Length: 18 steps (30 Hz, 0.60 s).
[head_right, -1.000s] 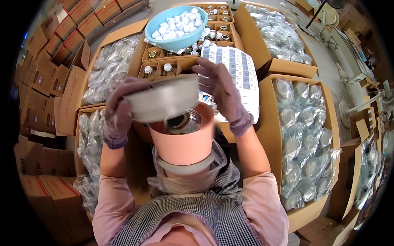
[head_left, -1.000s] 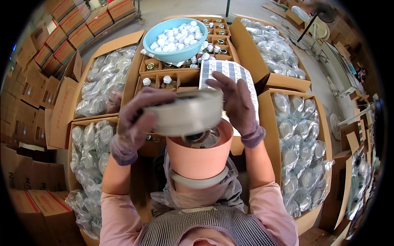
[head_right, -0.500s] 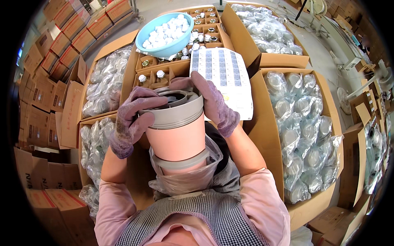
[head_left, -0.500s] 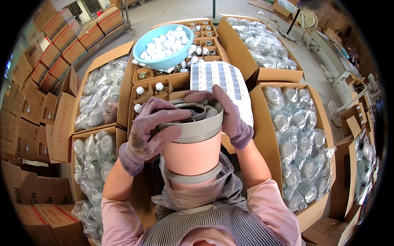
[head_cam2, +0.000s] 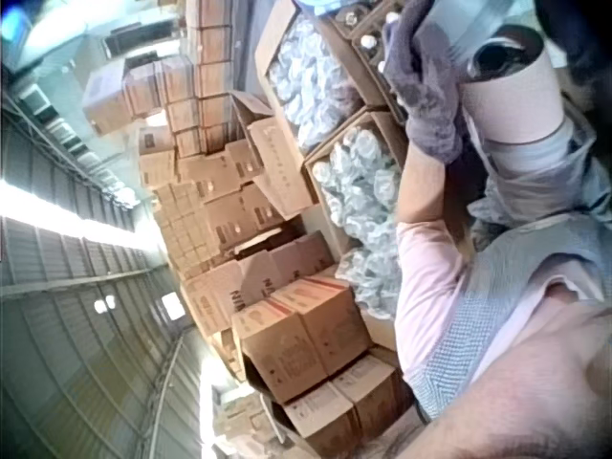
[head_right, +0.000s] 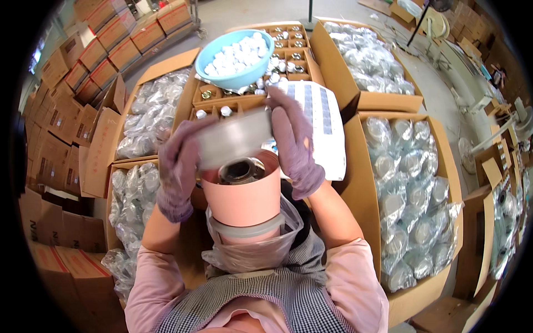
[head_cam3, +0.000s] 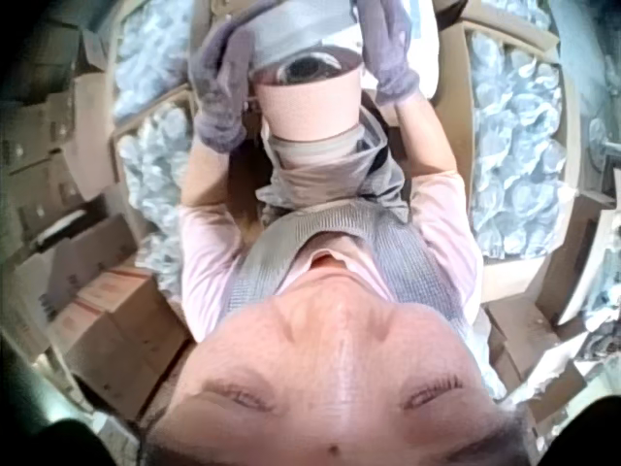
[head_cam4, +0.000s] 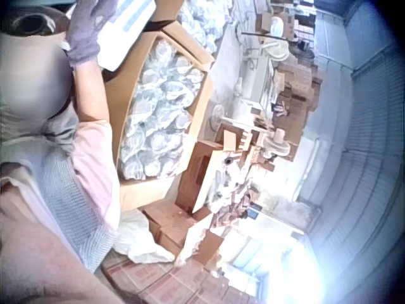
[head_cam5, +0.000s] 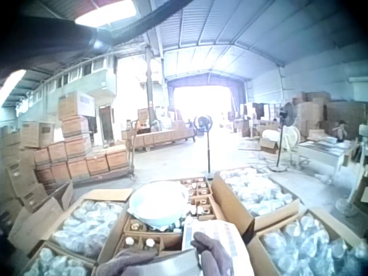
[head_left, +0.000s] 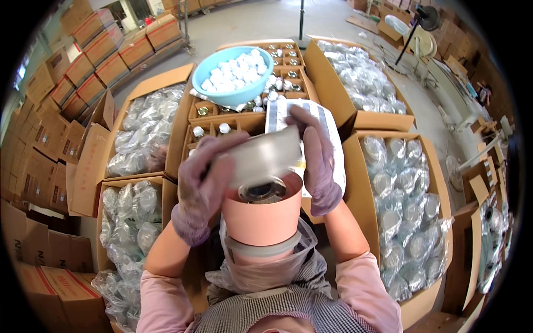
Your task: The person assembles cylindrical containers by inserting metal lids and applying labels. They handle pink and green containers, place lids into the openings, and affix labels to the sides. The person works at a table surrounded by cardboard boxes and plastic-wrapped items.
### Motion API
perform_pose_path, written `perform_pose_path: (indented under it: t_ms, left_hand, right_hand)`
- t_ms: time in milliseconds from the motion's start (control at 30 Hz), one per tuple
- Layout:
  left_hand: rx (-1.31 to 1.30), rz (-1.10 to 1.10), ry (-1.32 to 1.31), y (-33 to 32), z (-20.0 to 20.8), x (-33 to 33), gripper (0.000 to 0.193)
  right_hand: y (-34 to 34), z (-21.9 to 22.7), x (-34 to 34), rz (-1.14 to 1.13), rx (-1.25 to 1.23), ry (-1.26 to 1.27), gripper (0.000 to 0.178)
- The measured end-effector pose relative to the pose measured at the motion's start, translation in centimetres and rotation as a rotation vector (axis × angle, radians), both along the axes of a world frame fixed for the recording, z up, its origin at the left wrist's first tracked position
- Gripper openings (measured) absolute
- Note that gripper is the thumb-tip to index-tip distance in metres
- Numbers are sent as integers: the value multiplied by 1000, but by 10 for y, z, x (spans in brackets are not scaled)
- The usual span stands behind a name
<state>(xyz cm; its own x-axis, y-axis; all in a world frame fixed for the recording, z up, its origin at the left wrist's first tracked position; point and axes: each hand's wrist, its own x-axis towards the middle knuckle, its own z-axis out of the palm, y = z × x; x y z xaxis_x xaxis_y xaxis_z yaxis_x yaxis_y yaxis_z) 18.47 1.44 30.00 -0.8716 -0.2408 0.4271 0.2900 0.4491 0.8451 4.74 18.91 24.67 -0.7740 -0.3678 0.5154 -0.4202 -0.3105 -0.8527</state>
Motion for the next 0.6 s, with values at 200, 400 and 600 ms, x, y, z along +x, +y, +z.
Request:
perform_pose_path:
  t_ms: [200,400,600]
  left_hand:
    - [179,78,102,6,-9,-24,45]
    - [-78,239,252,-28,-51,-37,28]
    - [33,65,275,1,-27,-60,62]
  right_hand:
    - [-16,53,-7,-203,135,687,76]
    - [-29,81,-16,127,213,670,83]
    - [-58,69,-48,31,50,729,70]
